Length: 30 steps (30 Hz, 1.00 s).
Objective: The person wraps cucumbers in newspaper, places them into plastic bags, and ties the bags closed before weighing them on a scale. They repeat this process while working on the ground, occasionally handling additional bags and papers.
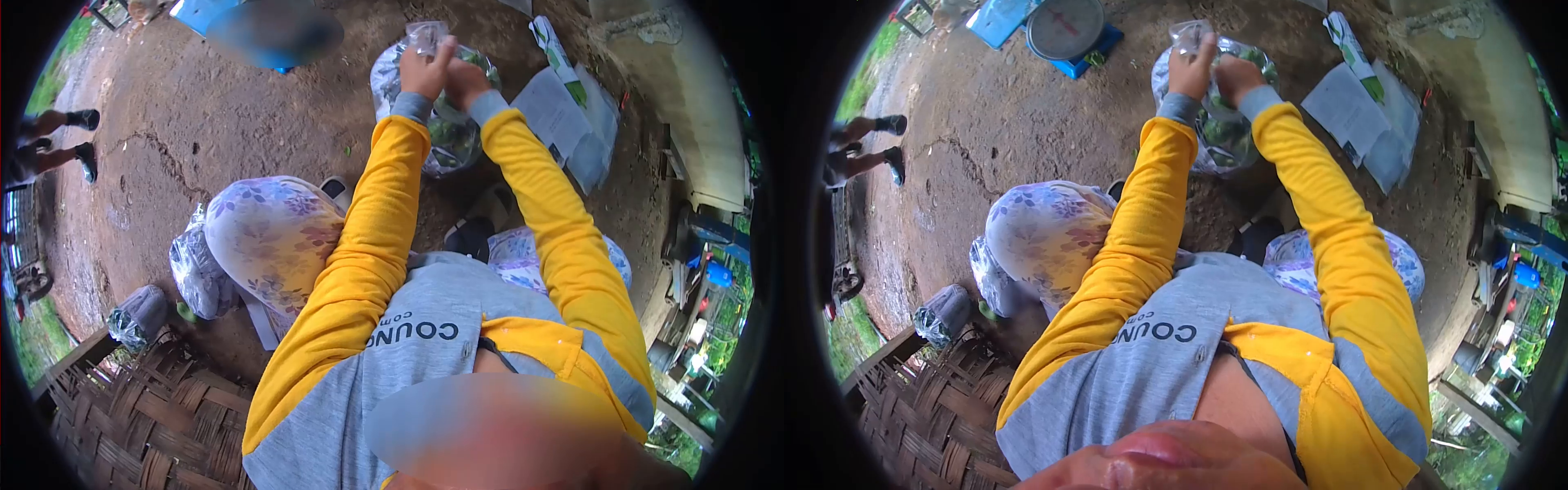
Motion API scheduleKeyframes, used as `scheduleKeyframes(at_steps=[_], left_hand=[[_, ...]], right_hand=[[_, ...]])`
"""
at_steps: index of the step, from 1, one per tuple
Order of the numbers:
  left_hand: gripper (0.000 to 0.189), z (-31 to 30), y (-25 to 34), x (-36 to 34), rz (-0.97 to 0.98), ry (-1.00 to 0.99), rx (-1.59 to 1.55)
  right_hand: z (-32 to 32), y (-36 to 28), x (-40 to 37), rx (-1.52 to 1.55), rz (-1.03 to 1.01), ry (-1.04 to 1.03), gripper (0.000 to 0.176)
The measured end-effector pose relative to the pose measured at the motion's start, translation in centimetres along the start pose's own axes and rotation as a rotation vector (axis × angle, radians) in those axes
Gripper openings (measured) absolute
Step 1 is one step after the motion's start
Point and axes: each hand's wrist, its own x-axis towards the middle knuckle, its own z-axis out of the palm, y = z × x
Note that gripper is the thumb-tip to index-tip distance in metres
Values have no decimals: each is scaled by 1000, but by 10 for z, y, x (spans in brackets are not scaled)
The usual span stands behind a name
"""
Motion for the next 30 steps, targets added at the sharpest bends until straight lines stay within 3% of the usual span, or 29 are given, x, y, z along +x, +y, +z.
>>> scheduleKeyframes(at_steps=[2,4,5,6,8,12,13,15,17,19,22,23,24,25,26,27,30], left_hand=[[36,5,-6,-11,-36,-72,193],[34,10,-16,-15,-35,-56,234],[40,6,-11,-21,-149,-130,306],[41,7,-20,-22,-149,-142,381],[43,12,-40,-23,-137,-163,529],[44,19,-34,-20,-197,-221,643],[43,21,-39,-21,-43,-106,499],[43,23,-42,-22,-106,-89,520],[40,24,-38,-22,-132,-69,543],[39,25,-34,-23,-146,-86,580],[36,21,-24,-20,-221,-117,571],[36,21,-27,-20,-195,-97,533],[35,21,-35,-22,-168,-79,494],[34,20,-43,-20,-147,-27,385],[33,19,-50,-17,-249,38,45],[32,15,-49,-13,-344,100,-296],[27,-10,-60,5,-551,142,-1217]], right_hand=[[-5,6,4,85,-98,-3,26],[-25,8,5,338,-136,189,25],[-20,24,11,784,-69,132,26],[-35,30,6,1074,141,8,35],[-46,36,-4,1311,164,133,32],[-63,19,-29,1222,-381,386,27],[-73,8,-35,1154,-492,492,26],[-46,37,-31,1182,-391,504,38],[-21,46,-38,757,-341,408,38],[-32,33,-46,476,-365,343,23],[-31,11,-34,684,-323,407,22],[-30,0,-35,1005,-283,378,24],[-32,-2,-32,1119,-243,388,22],[-35,-2,-30,1230,-201,397,21],[-38,-1,-27,1340,-156,404,20],[-37,4,-26,1758,-153,106,20],[-41,17,-13,1394,-44,-66,18]])
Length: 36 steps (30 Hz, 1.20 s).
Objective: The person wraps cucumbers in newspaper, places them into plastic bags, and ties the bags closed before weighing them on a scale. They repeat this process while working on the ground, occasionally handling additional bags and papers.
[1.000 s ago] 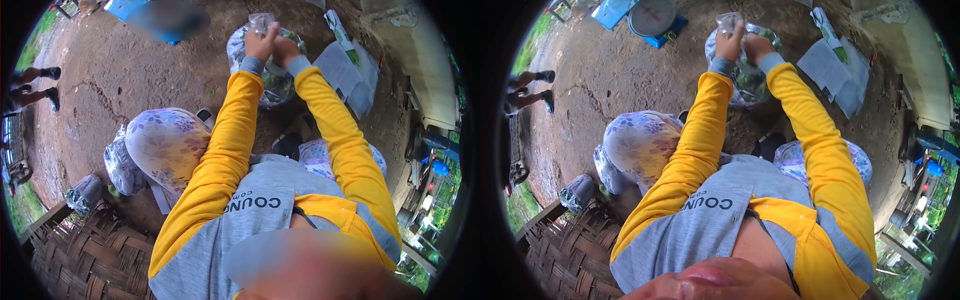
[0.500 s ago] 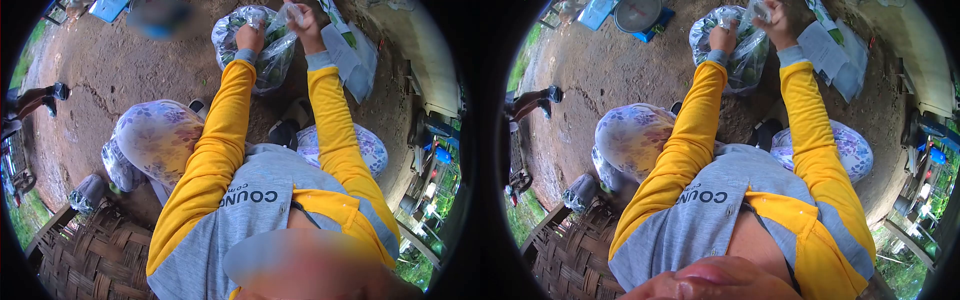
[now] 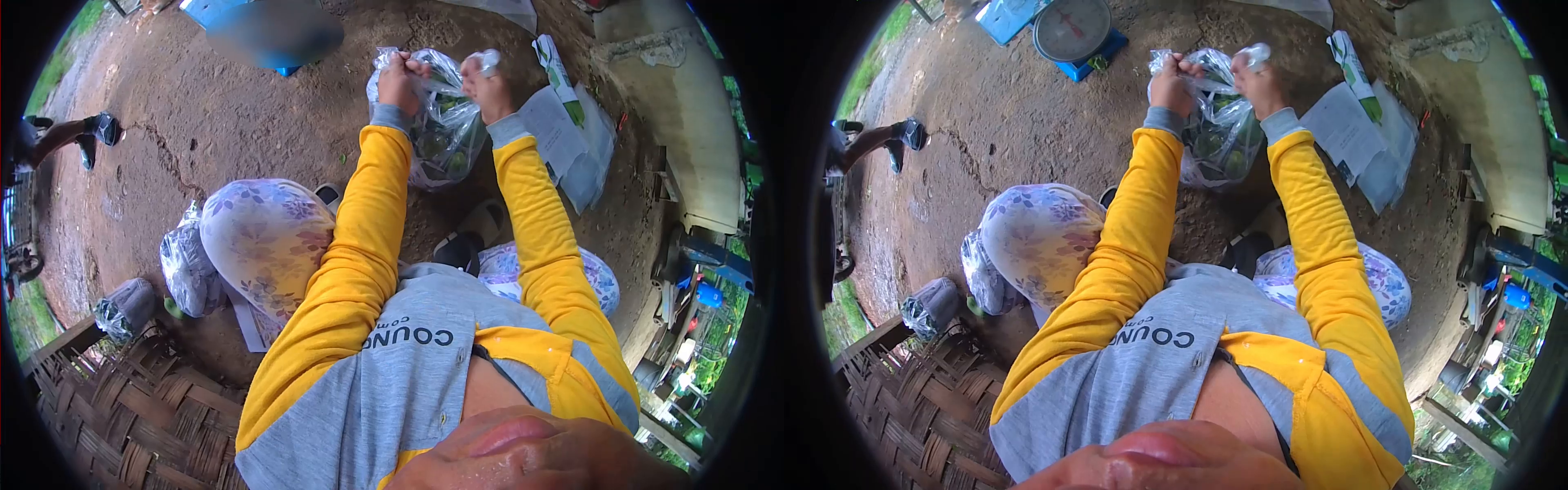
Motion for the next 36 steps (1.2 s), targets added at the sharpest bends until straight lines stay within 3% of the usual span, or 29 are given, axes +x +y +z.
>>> scheduleKeyframes(at_steps=[1,2,4,5,8,9,10,12,15,18,19,20,22,23,25,26,27,28,30,34,36], left_hand=[[22,-6,11,5,-79,-106,7],[17,-11,17,8,-162,-211,15],[18,10,11,5,0,-40,885],[19,20,9,3,92,59,1311],[24,-3,17,6,19,-387,1442],[29,1,25,-1,212,-563,1599],[33,24,24,-20,-245,-218,983],[44,20,17,-14,-331,-247,1196],[56,44,18,-36,-50,-611,1315],[61,27,11,-27,-208,-595,1152],[62,43,18,-36,-258,-437,1137],[63,36,15,-33,-281,-269,1317],[67,37,13,-34,-72,-276,1427],[66,33,10,-28,-113,-252,1491],[65,29,6,-14,-202,-211,1617],[64,28,3,-17,-105,-233,1545],[63,33,4,-25,-11,-255,1471],[62,37,6,-30,81,-276,1395],[61,39,12,-33,-1,-234,1344],[61,35,18,-29,-100,-198,1401],[60,42,24,-30,-108,-168,1278]], right_hand=[[15,3,1,-543,-248,117,13],[18,2,3,-757,-333,52,12],[23,0,6,-1189,-501,-79,12],[25,-1,8,-1198,-481,-77,13],[30,2,8,-1234,-404,-61,17],[23,8,13,-1262,-387,-27,18],[17,16,18,-1250,-391,-5,17],[9,28,24,-1222,-401,43,19],[30,0,2,-1319,-311,-71,25],[36,-19,-10,-1286,-341,-166,32],[27,-20,-8,-1361,-358,-330,40],[17,-21,-4,-1254,-368,-368,43],[-3,-16,5,-1043,-378,-446,48],[-15,0,15,-783,-188,-279,47],[-6,-13,24,-659,-50,-112,34],[-1,-19,27,-593,20,-23,30],[-4,-9,38,-628,-79,-49,26],[-8,-6,44,-649,-33,-145,24],[-12,-2,53,-689,64,-343,22],[-3,-9,50,-865,-71,-77,15],[2,-21,46,-803,-278,114,12]])
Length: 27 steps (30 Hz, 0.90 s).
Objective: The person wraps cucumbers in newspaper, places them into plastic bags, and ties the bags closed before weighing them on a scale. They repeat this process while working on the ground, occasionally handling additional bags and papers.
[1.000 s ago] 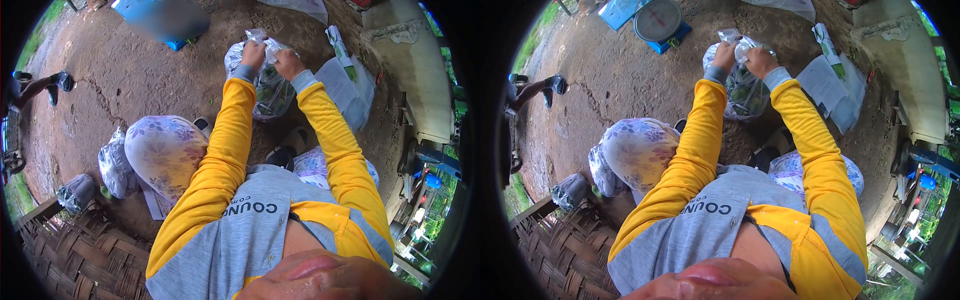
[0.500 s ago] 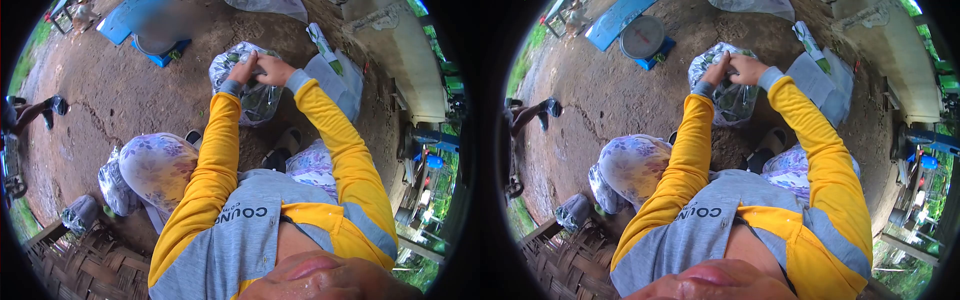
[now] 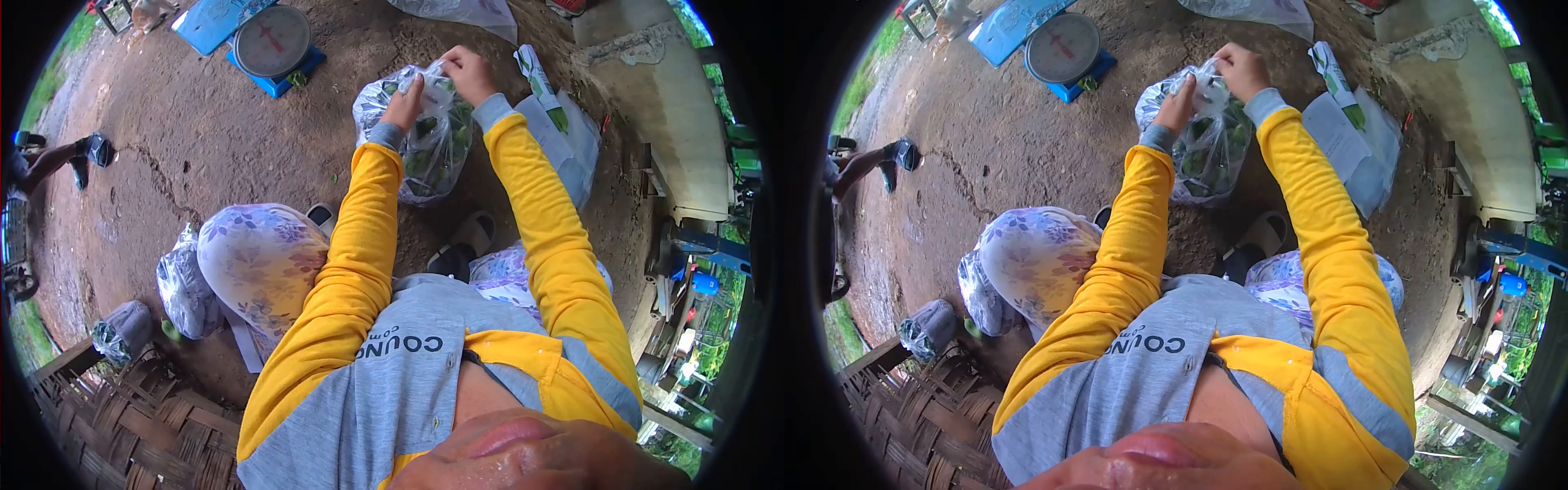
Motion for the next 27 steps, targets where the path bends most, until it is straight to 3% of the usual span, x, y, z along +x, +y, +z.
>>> scheduleKeyframes(at_steps=[1,4,5,7,10,12,13,14,16,17,18,19,20,22,25,27], left_hand=[[59,-2,3,-1,-6,8,-61],[53,-2,-2,1,18,104,-251],[45,-3,-1,-2,41,97,-293],[41,-4,-14,13,139,96,-307],[35,-17,-9,12,260,126,-86],[35,-23,-10,14,348,130,3],[32,-21,-5,9,360,94,-75],[28,-21,-21,17,492,129,75],[25,-34,-36,23,717,-19,403],[24,-34,-46,37,801,-136,320],[28,-37,-40,31,441,-219,169],[39,-42,12,-5,279,-232,182],[46,-37,14,-6,214,-71,413],[44,-39,16,-5,301,-95,471],[37,-30,8,0,466,44,435],[31,-19,-3,12,567,193,460]], right_hand=[[-2,-13,-2,23,-52,128,10],[1,-64,-30,-1,-412,66,9],[11,-57,-37,88,-417,116,18],[30,-55,-48,234,-230,186,27],[36,-37,-55,-97,-146,75,37],[32,-23,-46,-399,-33,-104,34],[35,-18,-42,-92,19,-64,30],[32,-14,-37,-14,0,-151,27],[28,-1,-23,-15,6,-321,28],[23,0,-19,-16,81,-419,28],[24,22,-15,-44,-12,-442,28],[18,18,-14,46,113,-504,29],[13,15,-13,31,63,-517,29],[10,27,-13,185,103,-556,31],[7,38,-14,566,382,-540,35],[3,44,-11,517,304,-565,26]])
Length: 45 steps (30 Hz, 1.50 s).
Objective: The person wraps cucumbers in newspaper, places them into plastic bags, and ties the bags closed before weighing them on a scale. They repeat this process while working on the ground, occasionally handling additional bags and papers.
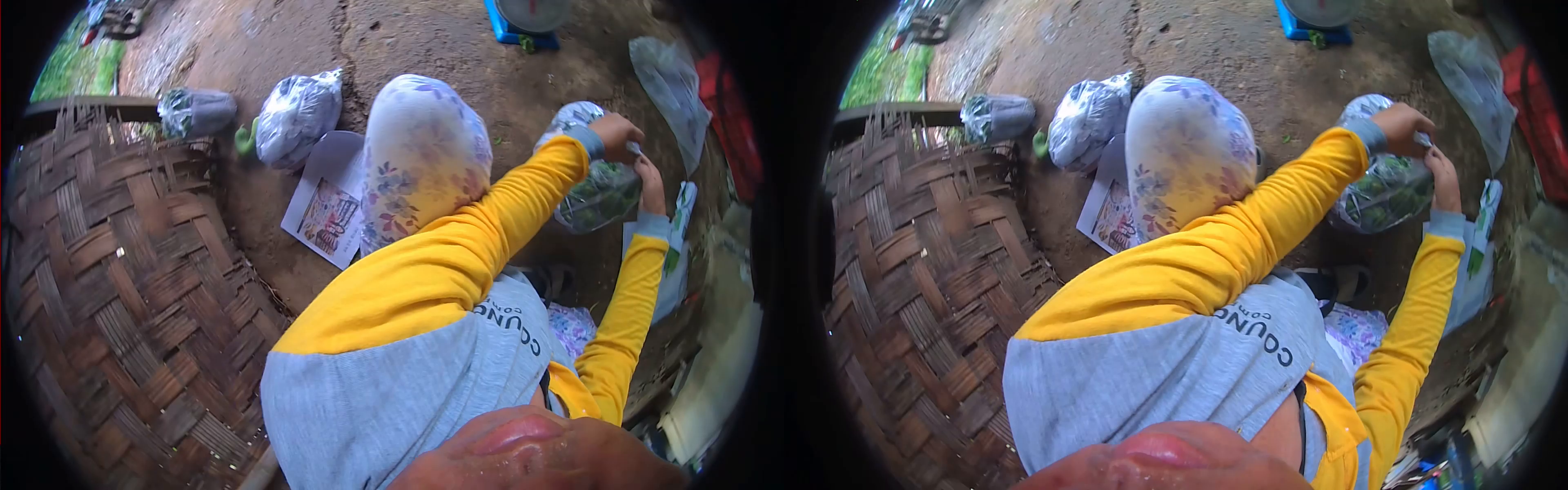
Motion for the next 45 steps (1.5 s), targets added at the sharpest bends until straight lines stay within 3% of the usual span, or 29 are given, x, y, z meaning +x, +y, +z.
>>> scheduleKeyframes(at_steps=[4,7,9,10,12,13,15,17,19,24,27,32,35,36,39,43,45], left_hand=[[26,0,12,2,-74,82,97],[25,10,8,0,-40,162,156],[23,9,13,-4,-75,226,172],[23,11,13,-4,-110,270,159],[23,12,8,-4,-61,378,112],[21,17,1,-1,-88,408,121],[22,11,11,-1,-103,401,78],[22,7,25,-3,-119,364,144],[19,7,36,-2,-24,448,300],[11,-13,60,-13,-124,310,502],[12,-28,72,-20,-183,115,598],[19,-32,85,-35,-174,-73,651],[20,-30,84,-50,-163,-166,663],[20,-28,81,-59,-178,-237,671],[20,-17,74,-93,-140,-425,681],[20,-16,70,-88,-162,-307,635],[19,-25,69,-78,-20,-59,447]], right_hand=[[13,0,3,168,8,122,14],[22,15,5,38,-198,318,11],[18,46,17,-401,-435,572,10],[36,30,13,-495,-415,647,15],[63,-3,3,-411,-457,599,34],[67,-17,-6,-314,-465,457,40],[59,-17,-3,-186,-383,421,42],[52,-20,1,74,-162,409,43],[48,-43,-3,196,14,259,34],[53,-46,1,-72,-115,344,28],[54,-76,-1,-619,-169,418,31],[54,-102,3,-1177,-260,210,38],[58,-93,21,-1318,-412,96,34],[63,-101,22,-1419,-323,24,32],[43,-75,48,-1498,-195,68,32],[37,-66,55,-1489,43,203,34],[33,-70,60,-1348,84,325,35]])
